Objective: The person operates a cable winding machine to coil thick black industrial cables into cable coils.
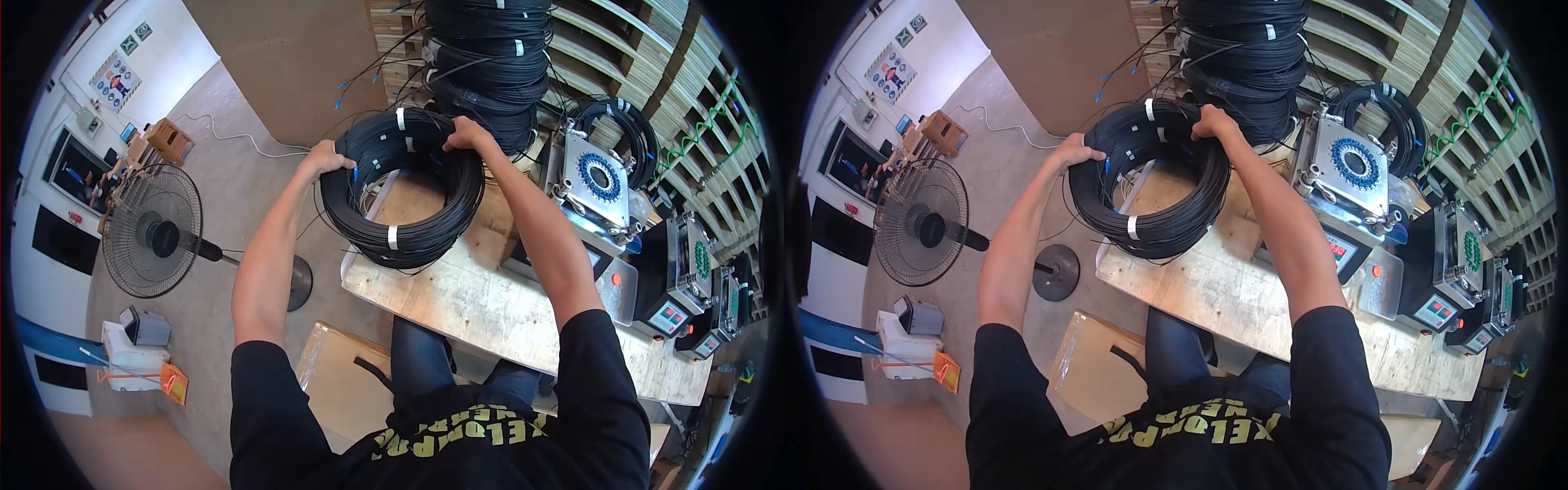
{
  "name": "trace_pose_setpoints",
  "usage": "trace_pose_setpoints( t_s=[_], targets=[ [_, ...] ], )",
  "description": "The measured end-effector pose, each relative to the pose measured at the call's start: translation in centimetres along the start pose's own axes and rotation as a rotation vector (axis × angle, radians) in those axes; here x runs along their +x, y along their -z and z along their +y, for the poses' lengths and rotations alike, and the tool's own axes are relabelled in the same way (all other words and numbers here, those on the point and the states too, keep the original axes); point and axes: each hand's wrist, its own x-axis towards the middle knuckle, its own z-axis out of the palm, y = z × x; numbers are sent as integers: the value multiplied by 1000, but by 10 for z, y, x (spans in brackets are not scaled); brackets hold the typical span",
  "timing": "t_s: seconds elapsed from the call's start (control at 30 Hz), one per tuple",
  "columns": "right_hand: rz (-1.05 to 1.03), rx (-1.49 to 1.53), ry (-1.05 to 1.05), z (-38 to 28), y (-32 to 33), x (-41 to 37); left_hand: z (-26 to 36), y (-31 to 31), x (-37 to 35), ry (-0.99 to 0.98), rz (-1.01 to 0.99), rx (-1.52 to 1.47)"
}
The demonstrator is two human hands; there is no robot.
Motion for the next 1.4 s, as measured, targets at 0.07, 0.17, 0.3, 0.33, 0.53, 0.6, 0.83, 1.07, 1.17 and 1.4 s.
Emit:
trace_pose_setpoints(
  t_s=[0.07, 0.17, 0.3, 0.33, 0.53, 0.6, 0.83, 1.07, 1.17, 1.4],
  targets=[
    [-43, -14, -6, -1, 1, 9, -6, 2, 12, 3, -28, 13],
    [-79, -40, -25, -3, 5, 11, -13, 5, 33, -8, -42, 207],
    [65, 65, -38, -5, -5, -7, 26, 4, -5, -70, 119, 533],
    [99, 77, -31, -6, -7, -13, 27, 3, -7, -82, 131, 544],
    [114, 44, 6, -7, -6, -11, 23, 14, 3, -123, 63, 505],
    [101, 41, -19, -11, -6, -6, 20, 16, 6, -114, 78, 480],
    [83, 41, 72, -5, -3, -3, 13, 7, 0, -68, 146, 413],
    [60, 144, 89, 7, -6, 5, 27, -9, -14, 95, 275, 414],
    [153, 129, 66, 5, -15, 2, 25, -8, -11, 94, 263, 411],
    [121, 106, 80, 5, -16, 6, 6, -2, 3, 7, 212, 291]
  ],
)
